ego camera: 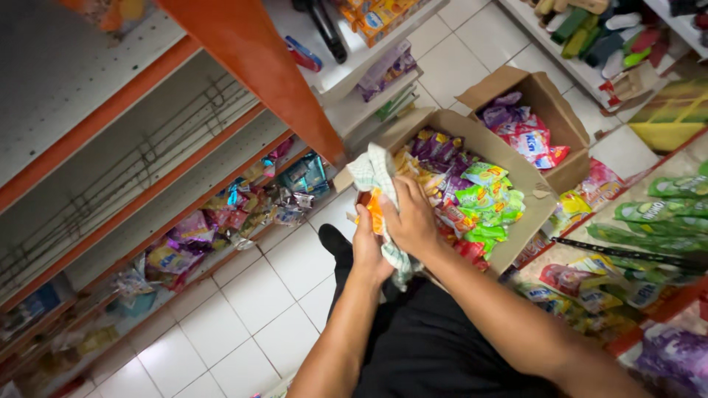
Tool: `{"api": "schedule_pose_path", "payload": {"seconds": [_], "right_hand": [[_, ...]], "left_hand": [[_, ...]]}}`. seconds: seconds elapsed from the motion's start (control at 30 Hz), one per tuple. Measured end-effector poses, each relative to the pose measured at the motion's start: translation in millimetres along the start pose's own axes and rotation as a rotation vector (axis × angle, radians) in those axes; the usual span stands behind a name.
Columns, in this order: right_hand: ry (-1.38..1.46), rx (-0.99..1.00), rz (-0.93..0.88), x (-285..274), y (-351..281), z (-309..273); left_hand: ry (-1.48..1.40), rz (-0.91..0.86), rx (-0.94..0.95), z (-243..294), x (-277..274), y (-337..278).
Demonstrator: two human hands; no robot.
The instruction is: The person scans small snack packages from a cardboard box on the floor using a handheld scanner and places them onto store shelves, occasionally using a cloth to handle the items.
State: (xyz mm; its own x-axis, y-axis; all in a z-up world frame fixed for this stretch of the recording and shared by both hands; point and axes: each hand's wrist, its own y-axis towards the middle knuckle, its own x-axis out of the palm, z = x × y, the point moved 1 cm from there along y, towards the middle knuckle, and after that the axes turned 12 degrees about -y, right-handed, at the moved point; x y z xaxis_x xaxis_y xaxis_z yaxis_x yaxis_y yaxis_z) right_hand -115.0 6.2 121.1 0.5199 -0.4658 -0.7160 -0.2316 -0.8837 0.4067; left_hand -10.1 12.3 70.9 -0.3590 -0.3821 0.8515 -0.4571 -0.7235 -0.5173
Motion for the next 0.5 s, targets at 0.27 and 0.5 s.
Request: {"api": "schedule_pose_path", "payload": {"seconds": [0.27,0.5], "right_hand": [[0.103,0.508,-0.149,34.3,-16.1,66.4],[-0.356,0.440,-0.587,65.9,-65.5,175.1]], "left_hand": [[-0.091,-0.054,-0.080,3.2,-5.4,-2.4],[0.004,0.003,0.032,42.3,-23.4,-2.2]]}}
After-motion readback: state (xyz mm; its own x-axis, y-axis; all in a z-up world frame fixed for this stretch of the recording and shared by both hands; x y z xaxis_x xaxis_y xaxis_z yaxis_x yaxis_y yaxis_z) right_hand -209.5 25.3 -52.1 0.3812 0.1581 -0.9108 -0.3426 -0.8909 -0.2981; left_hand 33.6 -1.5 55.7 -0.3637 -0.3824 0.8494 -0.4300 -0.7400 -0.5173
